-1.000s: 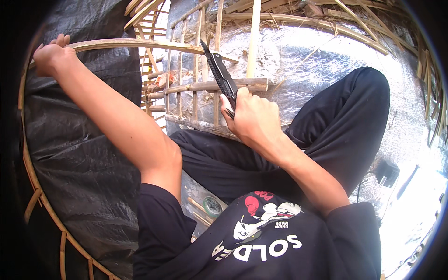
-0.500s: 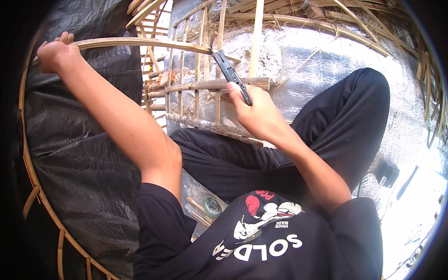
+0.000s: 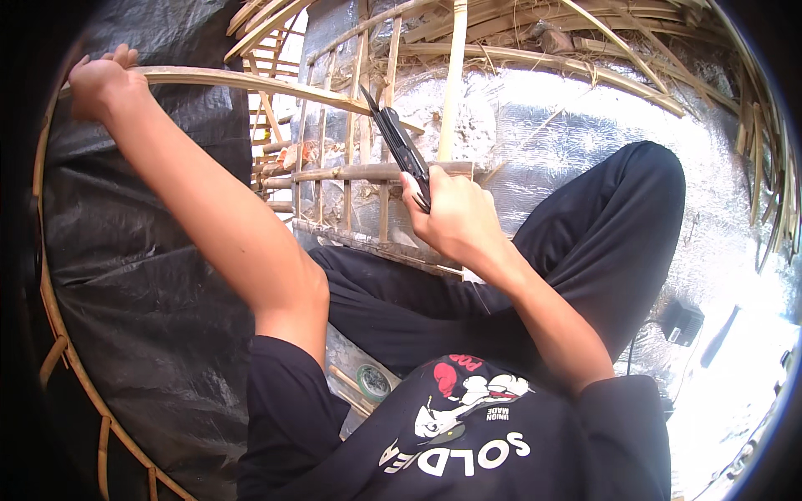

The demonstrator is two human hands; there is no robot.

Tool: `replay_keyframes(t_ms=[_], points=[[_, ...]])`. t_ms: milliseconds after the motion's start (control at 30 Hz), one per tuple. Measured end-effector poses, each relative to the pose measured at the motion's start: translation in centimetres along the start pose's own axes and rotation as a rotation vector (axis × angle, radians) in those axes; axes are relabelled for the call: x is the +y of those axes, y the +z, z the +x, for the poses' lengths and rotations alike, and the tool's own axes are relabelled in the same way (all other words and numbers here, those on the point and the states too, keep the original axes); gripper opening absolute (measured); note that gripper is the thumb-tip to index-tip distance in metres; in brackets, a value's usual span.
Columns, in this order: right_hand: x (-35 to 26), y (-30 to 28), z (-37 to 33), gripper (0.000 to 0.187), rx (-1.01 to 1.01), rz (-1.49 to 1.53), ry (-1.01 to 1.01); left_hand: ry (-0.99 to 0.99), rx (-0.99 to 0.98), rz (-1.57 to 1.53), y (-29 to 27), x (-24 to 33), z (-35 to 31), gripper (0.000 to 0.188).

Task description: The person trims a bamboo strip using a multi-tool knife, aligns it on a bamboo lattice, and hammers a nail into the strip using the tool.

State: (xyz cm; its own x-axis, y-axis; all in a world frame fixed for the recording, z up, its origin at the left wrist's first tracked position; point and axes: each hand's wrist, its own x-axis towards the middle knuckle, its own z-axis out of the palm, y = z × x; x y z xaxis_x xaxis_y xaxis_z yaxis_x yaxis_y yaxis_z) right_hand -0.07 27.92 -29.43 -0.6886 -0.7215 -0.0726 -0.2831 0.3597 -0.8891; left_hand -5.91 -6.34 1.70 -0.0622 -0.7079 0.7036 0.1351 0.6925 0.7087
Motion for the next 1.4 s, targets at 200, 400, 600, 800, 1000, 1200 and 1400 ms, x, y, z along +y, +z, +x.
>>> replay_keyframes(t_ms=[200,400,600,800,1000,1200,1400], points=[[-1.1,-0.1,-0.1,0.045,0.0,-0.294,0.011,-0.023,0.093,-0.073,1.9,1.8,-3.5,0.033],[0.8,-2.0,-0.2,0.049,-0.06,0.365,0.288,-0.043,0.05,-0.069,2.1,2.7,-4.6,0.03],[-2.5,-1.6,-2.2,0.047,0.204,0.685,0.08,-0.016,0.114,-0.116,2.0,4.7,-8.0,0.023],[-0.7,-1.3,-2.2,0.035,0.215,0.535,-0.28,-0.028,0.082,-0.016,-0.6,1.4,-2.6,0.029],[-0.5,-0.5,-0.9,0.049,-0.063,0.196,0.305,-0.058,0.076,-0.019,0.1,1.5,-3.0,0.028],[-3.1,-2.8,-2.4,0.036,0.057,0.468,0.008,-0.005,0.071,0.01,-0.2,1.6,-3.4,0.027],[-0.9,0.8,-1.4,0.033,0.003,0.334,0.14,-0.082,0.08,-0.036,0.0,2.4,-4.7,0.028]])
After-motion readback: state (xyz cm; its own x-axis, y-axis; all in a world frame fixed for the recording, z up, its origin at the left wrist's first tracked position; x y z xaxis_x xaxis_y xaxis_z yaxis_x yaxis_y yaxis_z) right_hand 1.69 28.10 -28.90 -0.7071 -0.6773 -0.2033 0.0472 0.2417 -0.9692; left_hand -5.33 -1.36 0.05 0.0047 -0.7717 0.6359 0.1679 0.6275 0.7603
